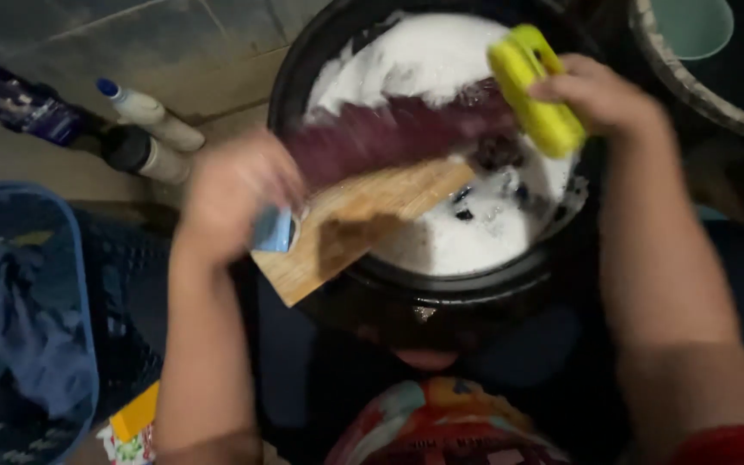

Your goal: The person is hand-washing clothes in a basin using a scrub brush, a soap bar, and a wooden scrubbing board.

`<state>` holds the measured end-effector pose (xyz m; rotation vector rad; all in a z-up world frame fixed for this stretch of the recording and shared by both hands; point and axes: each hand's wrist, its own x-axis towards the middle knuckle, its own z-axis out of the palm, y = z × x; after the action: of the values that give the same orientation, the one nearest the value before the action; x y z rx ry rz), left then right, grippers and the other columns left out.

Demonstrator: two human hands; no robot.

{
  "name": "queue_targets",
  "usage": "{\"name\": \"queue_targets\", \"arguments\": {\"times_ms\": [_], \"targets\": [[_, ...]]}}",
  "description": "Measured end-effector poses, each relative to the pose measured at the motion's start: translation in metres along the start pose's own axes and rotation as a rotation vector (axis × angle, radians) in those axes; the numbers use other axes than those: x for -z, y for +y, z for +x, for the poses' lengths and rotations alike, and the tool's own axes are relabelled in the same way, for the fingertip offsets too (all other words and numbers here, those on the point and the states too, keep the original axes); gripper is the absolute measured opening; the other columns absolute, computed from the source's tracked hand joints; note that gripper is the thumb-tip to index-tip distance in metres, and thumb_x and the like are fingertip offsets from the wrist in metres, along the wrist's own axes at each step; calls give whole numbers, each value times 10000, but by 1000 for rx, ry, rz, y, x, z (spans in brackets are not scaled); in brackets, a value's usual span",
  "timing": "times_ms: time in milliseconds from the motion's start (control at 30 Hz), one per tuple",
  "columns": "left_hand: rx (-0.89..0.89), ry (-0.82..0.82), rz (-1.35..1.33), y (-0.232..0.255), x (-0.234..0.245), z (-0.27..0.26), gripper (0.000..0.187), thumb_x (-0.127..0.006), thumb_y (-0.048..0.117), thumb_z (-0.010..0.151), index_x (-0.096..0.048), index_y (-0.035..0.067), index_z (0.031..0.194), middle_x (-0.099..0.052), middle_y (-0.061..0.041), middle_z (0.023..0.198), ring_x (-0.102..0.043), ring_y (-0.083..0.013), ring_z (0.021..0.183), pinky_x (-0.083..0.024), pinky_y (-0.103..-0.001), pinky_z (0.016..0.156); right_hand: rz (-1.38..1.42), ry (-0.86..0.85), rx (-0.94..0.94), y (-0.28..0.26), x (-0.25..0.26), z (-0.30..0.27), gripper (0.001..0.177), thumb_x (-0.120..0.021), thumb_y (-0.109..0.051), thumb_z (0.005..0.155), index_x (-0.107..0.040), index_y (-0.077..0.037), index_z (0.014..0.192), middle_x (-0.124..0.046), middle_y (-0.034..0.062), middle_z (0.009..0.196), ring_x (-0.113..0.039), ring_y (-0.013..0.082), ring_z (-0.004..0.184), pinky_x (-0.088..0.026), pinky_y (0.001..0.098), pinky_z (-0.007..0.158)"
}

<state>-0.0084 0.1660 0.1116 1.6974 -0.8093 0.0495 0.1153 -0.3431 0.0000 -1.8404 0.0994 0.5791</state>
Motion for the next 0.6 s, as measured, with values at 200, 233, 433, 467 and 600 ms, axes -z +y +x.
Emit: {"name": "queue_targets", "arguments": {"times_ms": [200,233,433,467,600], "targets": [[390,-519,385,-27,-95,-35,196,-529,170,958,-669,86,851,-703,-125,779,-662,-344,837,-483,-468,783,-1124,226,-99,-23,-71,-18,826,-818,-605,871,-601,54,1320,-683,245,1177,-667,376,1073,-560,491,907],[360,-506,441,-33,-105,-41,158,-546,149,905,-681,94,844,-713,-118,792,-671,-342,863,-473,-474,798,-925,242,-177,-26,-102,-18,839,-760,-565,868,-446,-56,1456,-637,191,1171,-642,322,1028,-535,488,893],[253,-515,650,-52,-109,-59,185,-603,187,864,-695,94,732,-707,-139,727,-671,-375,819,-422,-534,834,-653,83,427,-9,-257,-78,685,-788,-421,830,-545,-259,1450,-657,105,1144,-671,274,1010,-565,412,875],[161,-509,671,-55,-106,-60,175,-611,172,823,-692,91,691,-708,-136,696,-669,-381,806,-412,-553,837,-587,159,467,-11,-245,-69,732,-815,-404,792,-544,-225,1448,-646,123,1173,-658,296,1048,-547,436,900],[383,-533,536,-62,-108,-66,214,-586,203,949,-685,81,804,-693,-155,787,-662,-376,808,-455,-489,751,-666,301,55,-32,-193,-60,642,-761,-454,899,-538,-200,1445,-622,110,1237,-651,284,1065,-529,451,908]]}}
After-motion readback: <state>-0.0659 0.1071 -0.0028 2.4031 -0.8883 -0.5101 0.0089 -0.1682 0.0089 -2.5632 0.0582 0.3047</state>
